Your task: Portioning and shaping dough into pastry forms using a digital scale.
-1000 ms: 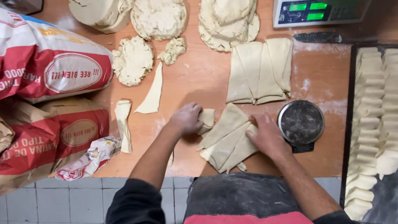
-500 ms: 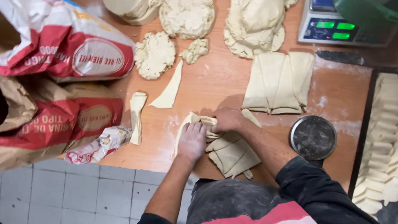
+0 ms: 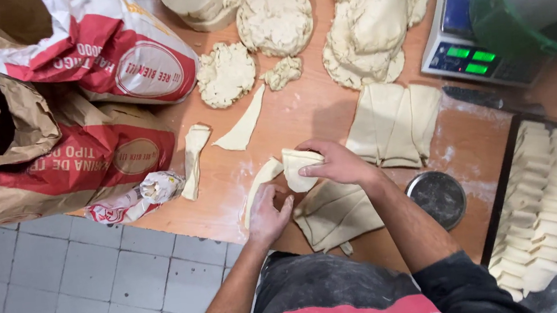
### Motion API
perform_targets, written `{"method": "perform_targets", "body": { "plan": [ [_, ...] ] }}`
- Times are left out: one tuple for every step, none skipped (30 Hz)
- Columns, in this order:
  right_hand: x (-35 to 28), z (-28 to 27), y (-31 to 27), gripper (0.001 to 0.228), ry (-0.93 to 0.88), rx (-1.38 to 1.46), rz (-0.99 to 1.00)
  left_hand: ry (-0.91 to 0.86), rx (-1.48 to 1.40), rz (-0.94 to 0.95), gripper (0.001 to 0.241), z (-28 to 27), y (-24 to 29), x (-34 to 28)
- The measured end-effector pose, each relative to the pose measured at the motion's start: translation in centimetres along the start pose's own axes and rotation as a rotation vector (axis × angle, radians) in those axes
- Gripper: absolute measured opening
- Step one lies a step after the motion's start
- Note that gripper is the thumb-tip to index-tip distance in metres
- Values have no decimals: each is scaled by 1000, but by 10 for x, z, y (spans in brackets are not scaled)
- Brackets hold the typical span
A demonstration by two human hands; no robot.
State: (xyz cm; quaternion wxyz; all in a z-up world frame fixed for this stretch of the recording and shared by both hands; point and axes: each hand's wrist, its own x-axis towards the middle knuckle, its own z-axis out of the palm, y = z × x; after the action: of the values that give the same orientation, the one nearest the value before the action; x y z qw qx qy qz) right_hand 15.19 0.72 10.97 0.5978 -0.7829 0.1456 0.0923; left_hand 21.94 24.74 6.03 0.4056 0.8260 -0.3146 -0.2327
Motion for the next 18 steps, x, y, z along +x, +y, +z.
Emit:
{"method": "perform_targets", "body": {
  "plan": [
    [-1,-7,-9,53,0,-12,-6,10,-5,6,22,-3,2,9],
    [-4,-10,-18,57,54,58,25,18,36,29,31,-7,3,13],
    [-8,-14,-26,62,109,128,56,25,78,51,41,-10,5,18],
    [-7,-19,-35,62,108,122,54,30,74,53,41,-12,6,22],
    [-6,-24,-45,68,175,208,75,43,21,119,41,-14,7,27],
    [-7,-29,-54,74,244,296,97,52,-32,186,42,-16,8,31],
    [-4,-30,-52,74,247,292,96,54,-35,189,42,-14,6,33],
    [-2,-32,-49,69,306,243,60,17,-54,112,41,-13,4,36],
    [0,-34,-46,66,366,194,25,-20,-72,35,40,-11,2,40],
    [1,-32,-46,66,372,197,29,-27,-72,38,40,-7,-2,38],
    [2,-30,-45,64,357,89,101,-43,-74,14,39,-4,-7,36],
    [3,-27,-44,63,337,-17,176,-58,-74,-13,37,0,-13,33],
    [3,-25,-37,63,339,-13,181,-65,-73,-15,37,3,-17,29],
    [6,-24,-30,63,308,14,147,-93,-85,-73,39,6,-22,27],
    [9,-23,-23,62,278,40,114,-121,-96,-132,41,9,-27,24],
    [8,-25,-16,62,272,45,116,-121,-94,-139,41,10,-31,20],
    [8,-26,-10,63,252,118,125,-128,-134,-122,40,11,-35,15],
    [8,-29,-4,64,234,188,134,-132,-177,-103,39,13,-39,11]
  ]
}}
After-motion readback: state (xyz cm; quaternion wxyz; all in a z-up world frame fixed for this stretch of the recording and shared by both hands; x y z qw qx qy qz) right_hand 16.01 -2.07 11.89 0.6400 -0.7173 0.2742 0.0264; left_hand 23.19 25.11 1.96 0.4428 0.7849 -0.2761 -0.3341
